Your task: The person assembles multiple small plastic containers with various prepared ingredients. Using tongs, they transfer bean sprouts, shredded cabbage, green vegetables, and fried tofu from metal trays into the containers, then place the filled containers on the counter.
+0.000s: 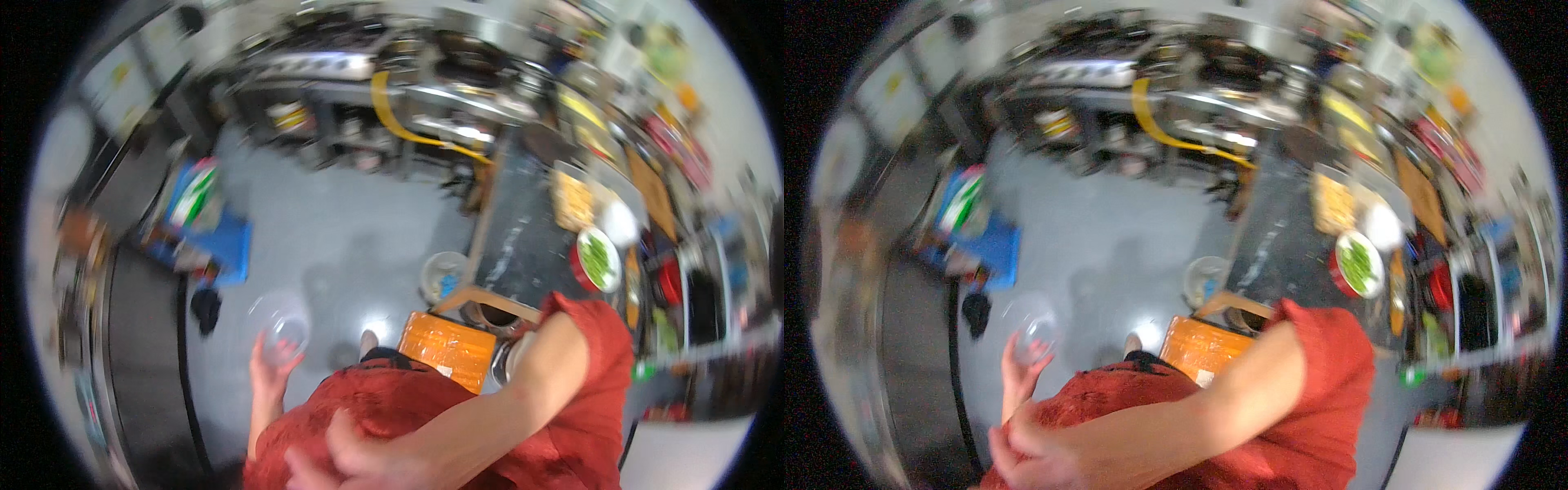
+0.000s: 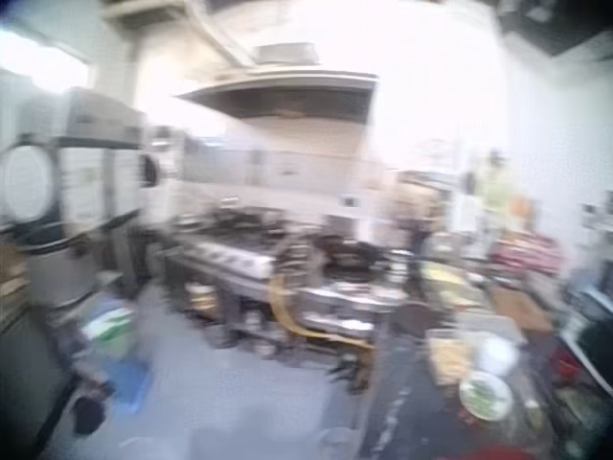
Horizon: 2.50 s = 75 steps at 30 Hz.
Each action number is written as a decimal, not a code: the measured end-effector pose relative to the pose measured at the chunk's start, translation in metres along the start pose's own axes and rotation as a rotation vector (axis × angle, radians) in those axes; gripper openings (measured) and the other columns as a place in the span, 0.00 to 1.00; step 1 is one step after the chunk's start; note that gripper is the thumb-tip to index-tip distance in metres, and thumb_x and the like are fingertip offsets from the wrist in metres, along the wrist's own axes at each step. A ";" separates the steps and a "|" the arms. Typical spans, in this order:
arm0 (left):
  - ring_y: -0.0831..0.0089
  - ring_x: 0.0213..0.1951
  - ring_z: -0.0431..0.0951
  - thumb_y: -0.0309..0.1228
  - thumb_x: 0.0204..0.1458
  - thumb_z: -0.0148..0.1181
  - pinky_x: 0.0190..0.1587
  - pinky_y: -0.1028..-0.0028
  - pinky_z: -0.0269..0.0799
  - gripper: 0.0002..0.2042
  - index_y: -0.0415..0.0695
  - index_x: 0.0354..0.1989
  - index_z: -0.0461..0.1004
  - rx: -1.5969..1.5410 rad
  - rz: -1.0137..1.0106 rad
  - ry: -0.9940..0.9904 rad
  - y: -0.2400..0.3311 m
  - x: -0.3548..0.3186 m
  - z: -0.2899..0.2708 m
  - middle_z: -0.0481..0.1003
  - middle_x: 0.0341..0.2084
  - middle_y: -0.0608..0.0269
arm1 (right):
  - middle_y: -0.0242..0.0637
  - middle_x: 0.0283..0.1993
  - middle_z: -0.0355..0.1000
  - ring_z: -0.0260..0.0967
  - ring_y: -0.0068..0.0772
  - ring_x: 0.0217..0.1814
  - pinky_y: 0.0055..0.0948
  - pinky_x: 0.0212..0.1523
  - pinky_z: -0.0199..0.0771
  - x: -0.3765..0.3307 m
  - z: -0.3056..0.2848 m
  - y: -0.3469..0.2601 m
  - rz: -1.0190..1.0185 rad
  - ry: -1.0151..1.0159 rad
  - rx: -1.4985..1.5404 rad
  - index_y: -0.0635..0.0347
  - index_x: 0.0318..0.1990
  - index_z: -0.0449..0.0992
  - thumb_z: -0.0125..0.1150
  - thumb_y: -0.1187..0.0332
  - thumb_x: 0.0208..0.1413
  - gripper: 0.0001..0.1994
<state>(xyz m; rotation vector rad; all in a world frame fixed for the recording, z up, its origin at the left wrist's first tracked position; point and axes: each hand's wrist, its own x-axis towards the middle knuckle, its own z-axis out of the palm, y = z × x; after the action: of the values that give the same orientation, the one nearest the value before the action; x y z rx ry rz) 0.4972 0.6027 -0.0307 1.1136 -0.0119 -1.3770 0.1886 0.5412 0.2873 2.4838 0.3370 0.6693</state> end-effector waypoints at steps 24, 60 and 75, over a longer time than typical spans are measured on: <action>0.54 0.48 0.76 0.51 0.66 0.52 0.45 0.48 0.81 0.26 0.54 0.68 0.62 0.694 -0.519 -0.664 0.086 0.485 0.473 0.72 0.48 0.53 | 0.32 0.31 0.67 0.71 0.32 0.32 0.33 0.31 0.73 -0.225 0.153 0.234 1.639 -0.642 -0.135 0.58 0.46 0.78 0.59 0.66 0.49 0.16; 0.52 0.57 0.73 0.49 0.67 0.50 0.54 0.52 0.74 0.31 0.54 0.75 0.54 0.520 -0.735 -1.237 -0.293 0.575 1.128 0.72 0.56 0.49 | 0.58 0.63 0.69 0.70 0.54 0.64 0.41 0.63 0.72 -0.898 0.125 0.381 3.096 -0.472 0.015 0.74 0.64 0.67 0.81 0.38 0.31 0.57; 0.51 0.57 0.73 0.54 0.67 0.49 0.53 0.49 0.75 0.32 0.55 0.75 0.53 0.615 -0.717 -1.222 -0.346 0.570 1.160 0.73 0.54 0.49 | 0.48 0.46 0.80 0.79 0.50 0.48 0.45 0.49 0.79 -0.823 0.125 0.398 3.028 -0.520 -0.387 0.48 0.58 0.79 0.70 0.66 0.48 0.25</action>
<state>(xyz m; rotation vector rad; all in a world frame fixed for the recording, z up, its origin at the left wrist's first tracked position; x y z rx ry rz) -0.2952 -0.4730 0.0339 0.5667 -1.0594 -2.6399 -0.4035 -0.1408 0.0972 -0.4460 2.8802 -0.3855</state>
